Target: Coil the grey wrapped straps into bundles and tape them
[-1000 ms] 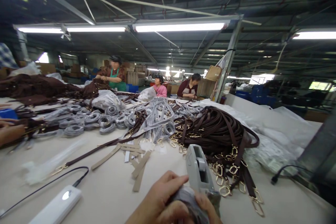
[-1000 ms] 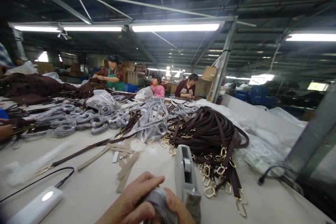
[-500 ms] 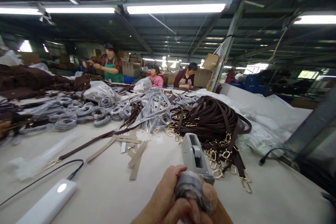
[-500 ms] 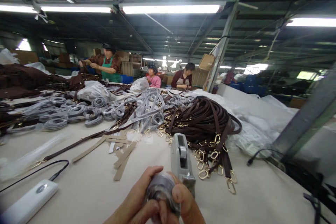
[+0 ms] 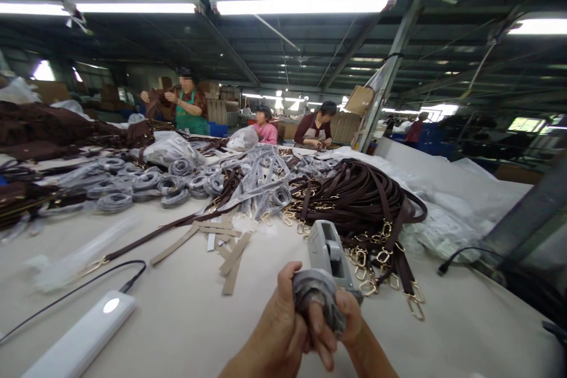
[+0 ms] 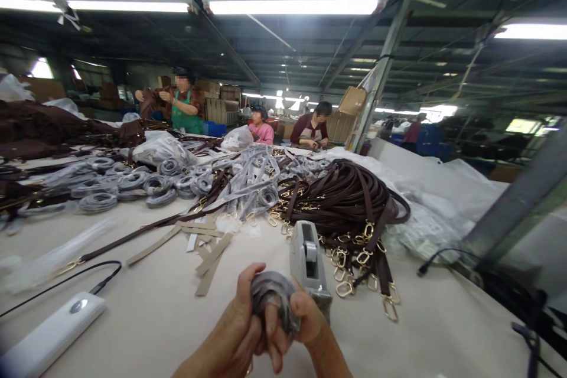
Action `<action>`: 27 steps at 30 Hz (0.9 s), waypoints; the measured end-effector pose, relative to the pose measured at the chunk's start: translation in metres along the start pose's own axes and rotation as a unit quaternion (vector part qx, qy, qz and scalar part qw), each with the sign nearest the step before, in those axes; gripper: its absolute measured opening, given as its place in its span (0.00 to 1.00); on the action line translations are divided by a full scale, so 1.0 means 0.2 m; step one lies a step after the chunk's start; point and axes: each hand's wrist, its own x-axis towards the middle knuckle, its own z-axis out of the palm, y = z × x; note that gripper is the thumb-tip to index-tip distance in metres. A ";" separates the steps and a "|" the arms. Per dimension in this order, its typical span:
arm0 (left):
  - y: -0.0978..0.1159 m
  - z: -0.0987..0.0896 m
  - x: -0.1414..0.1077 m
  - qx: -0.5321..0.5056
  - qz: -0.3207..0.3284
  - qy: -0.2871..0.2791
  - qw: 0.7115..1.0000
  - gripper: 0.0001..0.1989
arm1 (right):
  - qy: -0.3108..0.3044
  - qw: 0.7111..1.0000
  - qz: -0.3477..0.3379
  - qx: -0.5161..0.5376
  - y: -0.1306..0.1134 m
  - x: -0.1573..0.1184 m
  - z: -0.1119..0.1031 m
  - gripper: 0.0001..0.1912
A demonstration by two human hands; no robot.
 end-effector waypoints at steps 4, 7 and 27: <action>0.09 -0.05 0.06 0.112 0.033 0.053 0.992 0.35 | 0.072 0.994 -0.060 -0.051 -0.08 0.02 0.01 0.24; 0.13 -0.14 0.09 0.247 0.090 0.078 0.962 0.35 | 0.110 0.986 -0.074 -0.106 -0.14 0.03 0.01 0.19; 0.07 -0.30 -0.05 0.299 0.011 0.079 0.951 0.34 | 0.166 0.621 -0.134 -0.754 0.18 0.16 0.01 0.25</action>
